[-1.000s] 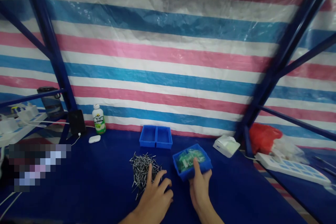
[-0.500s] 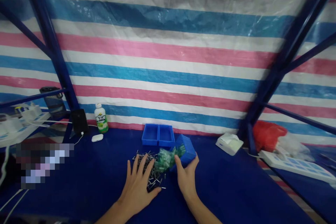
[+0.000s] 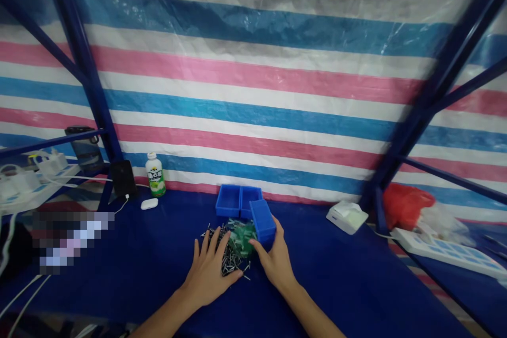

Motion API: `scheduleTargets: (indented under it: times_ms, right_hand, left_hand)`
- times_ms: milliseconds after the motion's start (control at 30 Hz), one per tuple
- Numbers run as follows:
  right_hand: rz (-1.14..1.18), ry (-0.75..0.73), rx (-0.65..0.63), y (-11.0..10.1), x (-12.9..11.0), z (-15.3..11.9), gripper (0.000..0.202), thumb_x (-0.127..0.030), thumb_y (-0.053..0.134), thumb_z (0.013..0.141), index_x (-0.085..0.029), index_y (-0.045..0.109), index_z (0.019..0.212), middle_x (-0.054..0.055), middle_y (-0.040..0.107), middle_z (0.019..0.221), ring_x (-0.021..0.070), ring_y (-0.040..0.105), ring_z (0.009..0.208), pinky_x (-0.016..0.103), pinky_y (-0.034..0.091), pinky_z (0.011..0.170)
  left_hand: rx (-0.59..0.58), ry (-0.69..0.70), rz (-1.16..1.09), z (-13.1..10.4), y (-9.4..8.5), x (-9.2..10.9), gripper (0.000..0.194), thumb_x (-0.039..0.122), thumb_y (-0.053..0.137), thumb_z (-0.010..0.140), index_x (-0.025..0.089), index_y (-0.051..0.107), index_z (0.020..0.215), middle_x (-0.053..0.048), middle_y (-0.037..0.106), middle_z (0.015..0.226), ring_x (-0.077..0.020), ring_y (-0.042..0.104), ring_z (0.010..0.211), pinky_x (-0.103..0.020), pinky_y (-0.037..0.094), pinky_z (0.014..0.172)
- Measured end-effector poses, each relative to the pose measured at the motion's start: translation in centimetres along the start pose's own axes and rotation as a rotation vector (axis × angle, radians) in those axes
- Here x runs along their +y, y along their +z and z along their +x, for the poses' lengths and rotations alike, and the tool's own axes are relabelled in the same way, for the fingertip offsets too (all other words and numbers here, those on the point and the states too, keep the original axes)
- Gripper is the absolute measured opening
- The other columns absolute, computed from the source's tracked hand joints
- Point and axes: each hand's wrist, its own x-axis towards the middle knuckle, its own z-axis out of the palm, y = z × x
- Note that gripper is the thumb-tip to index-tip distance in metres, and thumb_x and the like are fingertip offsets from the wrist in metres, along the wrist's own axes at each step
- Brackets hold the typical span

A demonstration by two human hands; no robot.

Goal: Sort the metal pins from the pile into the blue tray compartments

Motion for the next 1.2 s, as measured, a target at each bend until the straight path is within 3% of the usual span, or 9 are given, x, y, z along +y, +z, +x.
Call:
scheduleTargets:
  times_ms: [300, 633, 767, 867, 967, 1100, 1200]
  right_hand:
    - [-0.033, -0.099, -0.040, -3.3, 2.2, 1.9, 0.081, -0.046, 0.069, 0.081, -0.023, 0.025, 0.146, 0.016, 0.043, 0.143, 0.0328, 0.049, 0.126, 0.051, 0.039, 0.106]
    - [-0.014, -0.110, -0.018, -4.6, 3.8, 1.2, 0.082, -0.045, 0.069, 0.081, -0.025, 0.022, 0.145, 0.016, 0.038, 0.144, 0.0329, 0.047, 0.126, 0.054, 0.038, 0.105]
    - [-0.056, -0.154, -0.068, -5.2, 4.4, 1.8, 0.082, -0.045, 0.070, 0.080, -0.024, 0.024, 0.144, 0.017, 0.041, 0.142, 0.0339, 0.047, 0.126, 0.054, 0.038, 0.105]
    - [-0.033, -0.154, -0.038, -5.7, 4.4, 2.7, 0.084, -0.046, 0.070, 0.079, -0.024, 0.022, 0.145, 0.017, 0.040, 0.142, 0.0340, 0.046, 0.126, 0.055, 0.037, 0.105]
    - [0.015, -0.142, 0.026, -5.8, 3.5, 3.4, 0.086, -0.047, 0.072, 0.078, -0.024, 0.022, 0.144, 0.018, 0.040, 0.142, 0.0335, 0.046, 0.126, 0.055, 0.036, 0.106]
    - [0.177, -0.086, 0.081, -4.7, 0.3, 3.7, 0.083, -0.049, 0.070, 0.079, -0.025, 0.024, 0.143, 0.016, 0.042, 0.142, 0.0309, 0.045, 0.128, 0.050, 0.038, 0.106]
    - [0.382, 0.036, -0.036, -2.6, -2.7, 3.9, 0.073, -0.055, 0.060, 0.085, -0.027, 0.026, 0.144, 0.013, 0.053, 0.135, 0.0287, 0.055, 0.121, 0.047, 0.046, 0.100]
  left_hand:
    - [0.035, 0.057, -0.009, 0.0, -0.1, -0.1, 0.087, 0.072, 0.052, 0.079, 0.036, 0.020, 0.152, -0.004, 0.012, 0.162, -0.0438, 0.001, 0.145, -0.074, 0.008, 0.110]
    - [0.045, 0.085, 0.007, -0.4, -0.5, 0.3, 0.076, 0.070, 0.040, 0.087, 0.037, 0.019, 0.152, -0.004, 0.014, 0.161, -0.0399, 0.004, 0.146, -0.073, 0.007, 0.111]
    - [0.052, 0.094, 0.006, -0.4, -0.5, 0.3, 0.072, 0.067, 0.038, 0.089, 0.038, 0.019, 0.152, -0.004, 0.015, 0.161, -0.0384, 0.007, 0.147, -0.072, 0.009, 0.111]
    - [0.054, 0.107, 0.000, -0.5, -0.7, 0.3, 0.070, 0.065, 0.038, 0.090, 0.037, 0.019, 0.152, -0.004, 0.015, 0.161, -0.0374, 0.007, 0.147, -0.071, 0.009, 0.112]
    - [0.086, 0.120, -0.016, -0.3, -1.2, 0.5, 0.069, 0.062, 0.042, 0.091, 0.036, 0.021, 0.151, -0.004, 0.016, 0.161, -0.0364, 0.007, 0.147, -0.070, 0.009, 0.113]
    - [0.188, 0.200, -0.065, 0.5, -2.4, 1.3, 0.070, 0.055, 0.052, 0.089, 0.033, 0.026, 0.150, -0.005, 0.019, 0.160, -0.0348, 0.015, 0.146, -0.062, 0.016, 0.116]
    - [0.283, 0.238, -0.140, 1.4, -3.2, 2.1, 0.068, 0.051, 0.059, 0.085, 0.031, 0.036, 0.146, -0.007, 0.026, 0.157, -0.0329, 0.030, 0.141, -0.053, 0.030, 0.114]
